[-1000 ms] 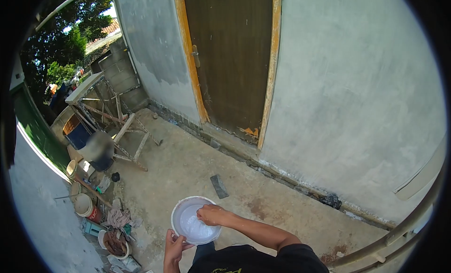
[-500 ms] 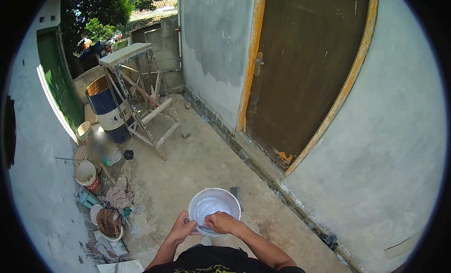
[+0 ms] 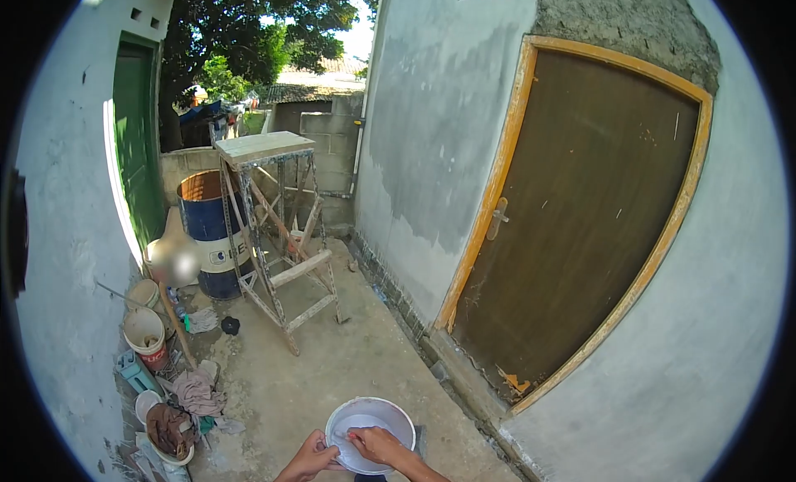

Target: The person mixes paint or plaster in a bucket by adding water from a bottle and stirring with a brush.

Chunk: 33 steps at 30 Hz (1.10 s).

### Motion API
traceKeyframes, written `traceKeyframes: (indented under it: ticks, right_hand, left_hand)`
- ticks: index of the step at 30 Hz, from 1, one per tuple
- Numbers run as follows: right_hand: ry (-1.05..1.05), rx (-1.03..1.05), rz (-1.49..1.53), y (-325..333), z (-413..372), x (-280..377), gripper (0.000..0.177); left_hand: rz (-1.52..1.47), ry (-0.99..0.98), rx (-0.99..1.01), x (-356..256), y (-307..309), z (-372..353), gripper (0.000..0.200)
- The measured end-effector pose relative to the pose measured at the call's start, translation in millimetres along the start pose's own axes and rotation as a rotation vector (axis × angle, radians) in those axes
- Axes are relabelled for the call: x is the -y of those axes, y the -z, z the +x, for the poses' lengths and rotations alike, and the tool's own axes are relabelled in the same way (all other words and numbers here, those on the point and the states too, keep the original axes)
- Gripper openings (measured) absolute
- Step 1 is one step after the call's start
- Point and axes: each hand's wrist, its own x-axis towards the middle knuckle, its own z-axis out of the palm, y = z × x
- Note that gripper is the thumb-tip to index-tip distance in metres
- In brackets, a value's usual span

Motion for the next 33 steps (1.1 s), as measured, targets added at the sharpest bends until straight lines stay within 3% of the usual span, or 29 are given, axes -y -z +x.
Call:
traceKeyframes:
  ticks: [2, 3, 6, 8, 13, 16, 19, 22, 26, 30, 33]
  right_hand:
    - [0.042, 0.159, 0.013, 2.1, 22.8, -4.3, 0.027]
    - [0.116, 0.129, 0.027, -28.2, 43.8, -44.0, 0.029]
    - [0.03, 0.343, -0.022, 23.9, 72.6, -36.6, 0.03]
    - [-0.002, 0.3, -0.044, 42.4, 98.7, -53.4, 0.03]
    - [0.016, -0.012, -0.108, 87.0, 177.5, -73.3, 0.028]
    - [0.061, -0.044, -0.022, 93.7, 226.1, -65.3, 0.027]
    - [0.217, 0.029, 0.036, 96.5, 265.3, -41.2, 0.026]
    - [0.276, 0.292, 0.012, 93.0, 302.7, -31.4, 0.024]
    - [0.202, 0.417, -0.098, 105.4, 360.2, -29.7, 0.024]
    - [0.1, 0.302, -0.158, 120.6, 419.2, -31.0, 0.026]
    - [0.066, 0.068, -0.174, 125.6, 463.4, -18.1, 0.021]
  left_hand:
    - [0.011, -0.104, -0.072, -17.3, -1.8, 10.1, 0.041]
    - [0.037, -0.101, -0.052, -24.1, 2.4, 18.2, 0.04]
    - [0.077, -0.082, -0.001, -21.9, 29.3, 51.4, 0.043]
    - [0.0, -0.003, -0.055, -36.1, 36.8, 69.0, 0.028]
    - [-0.087, 0.015, -0.121, -90.6, 38.9, 110.4, 0.027]
    - [-0.116, 0.0, -0.165, -114.8, 52.5, 142.8, 0.026]
    - [-0.176, 0.015, -0.233, -144.6, 68.3, 167.6, 0.024]
    - [-0.213, -0.009, -0.282, -156.1, 98.3, 191.7, 0.023]
    - [-0.195, 0.022, -0.303, -178.7, 144.3, 213.5, 0.023]
    - [-0.163, -0.015, -0.277, -203.1, 185.2, 244.5, 0.025]
    - [-0.153, -0.031, -0.212, -225.3, 216.0, 268.5, 0.025]
